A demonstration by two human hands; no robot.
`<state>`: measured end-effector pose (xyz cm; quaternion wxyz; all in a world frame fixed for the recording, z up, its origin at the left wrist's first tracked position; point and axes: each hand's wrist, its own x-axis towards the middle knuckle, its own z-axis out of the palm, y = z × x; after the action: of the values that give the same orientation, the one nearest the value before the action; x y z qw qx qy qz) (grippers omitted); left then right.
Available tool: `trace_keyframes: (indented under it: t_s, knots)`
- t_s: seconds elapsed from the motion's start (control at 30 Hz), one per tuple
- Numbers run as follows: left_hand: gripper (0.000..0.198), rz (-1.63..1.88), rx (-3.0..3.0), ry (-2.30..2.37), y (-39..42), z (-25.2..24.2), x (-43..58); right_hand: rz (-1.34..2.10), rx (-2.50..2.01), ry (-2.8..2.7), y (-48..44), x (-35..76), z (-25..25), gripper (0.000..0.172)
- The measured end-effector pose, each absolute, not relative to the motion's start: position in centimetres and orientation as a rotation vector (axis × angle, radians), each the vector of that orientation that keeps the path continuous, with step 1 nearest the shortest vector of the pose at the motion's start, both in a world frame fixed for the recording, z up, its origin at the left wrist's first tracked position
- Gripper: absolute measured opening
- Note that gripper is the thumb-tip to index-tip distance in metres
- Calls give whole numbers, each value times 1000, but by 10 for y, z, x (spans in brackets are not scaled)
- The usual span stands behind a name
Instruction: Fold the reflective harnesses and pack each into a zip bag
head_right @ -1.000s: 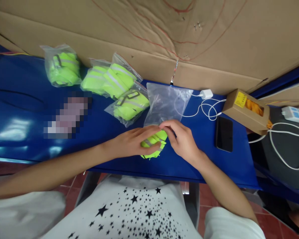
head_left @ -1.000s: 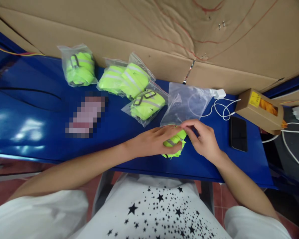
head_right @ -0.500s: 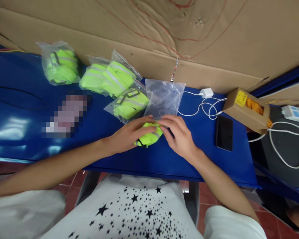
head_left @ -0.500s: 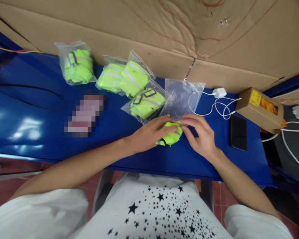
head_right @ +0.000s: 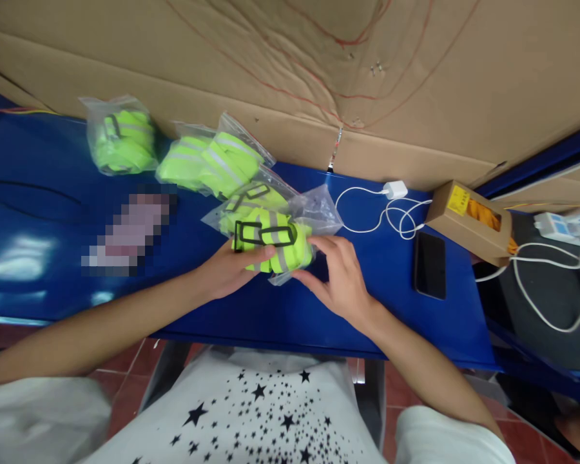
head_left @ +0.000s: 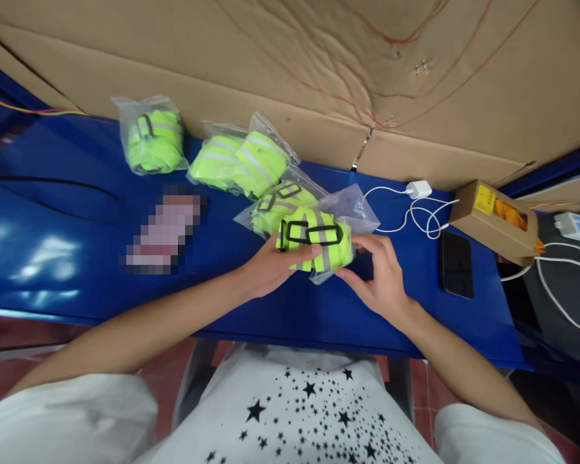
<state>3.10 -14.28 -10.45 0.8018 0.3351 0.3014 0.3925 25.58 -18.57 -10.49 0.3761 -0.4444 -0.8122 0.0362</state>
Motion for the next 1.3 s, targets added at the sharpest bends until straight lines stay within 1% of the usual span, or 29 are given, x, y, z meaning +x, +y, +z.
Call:
trace_keyframes:
  t_s: [0.07,0.17,0.27,0.33,0.37,0.4,0.5,0.53,0.63,0.7,0.77,0.87,1.0,1.03,1.1,1.17,1.23,1.3]
  knots:
    - [69,784,681,639,-143,-106,30,10,-1143,-2137,-186,257,-102,58]
    - [69,748,667,632,-147,-110,32,-141,-1150,-2257,-188,255,-99,74]
    - [61,743,738,647,-152,-117,35,-34,-1135,-2326,-189,253,-98,88]
    - [55,782,815,677,-153,-120,36,122,-1108,-2353,-187,256,-96,92]
    - [53,808,858,686,-153,-120,35,208,-1089,-2356,-185,260,-94,89]
    - [52,822,911,686,-153,-119,34,295,-1076,-2343,-183,265,-91,82]
    - [51,809,1121,673,-151,-112,29,504,-1110,-2225,-177,279,-81,46]
    - [50,800,1180,671,-151,-110,28,551,-1124,-2182,-176,282,-79,37]
    - [47,802,1268,651,-152,-104,25,615,-1092,-2068,-175,283,-77,15]
    - [46,809,1330,635,-154,-103,25,585,-1069,-1984,-176,278,-79,7]
    - [47,840,1455,634,-155,-103,26,499,-1071,-1962,-179,272,-82,7]
    - [53,893,1614,647,-156,-104,27,360,-1079,-2041,-182,267,-84,17]
    - [57,901,1515,709,-153,-106,27,56,-1195,-2114,-186,264,-83,36]
    - [57,911,1460,723,-152,-107,26,-30,-1220,-2075,-188,263,-83,37]
    - [58,959,1375,749,-150,-107,25,-44,-1232,-1977,-191,261,-83,27]
    - [61,1015,1373,776,-149,-107,25,121,-1232,-1952,-194,256,-84,18]
    - [65,1056,1457,807,-150,-107,25,260,-1226,-2008,-197,251,-88,15]
    - [65,1072,1574,841,-152,-107,28,246,-1209,-2067,-198,247,-93,13]
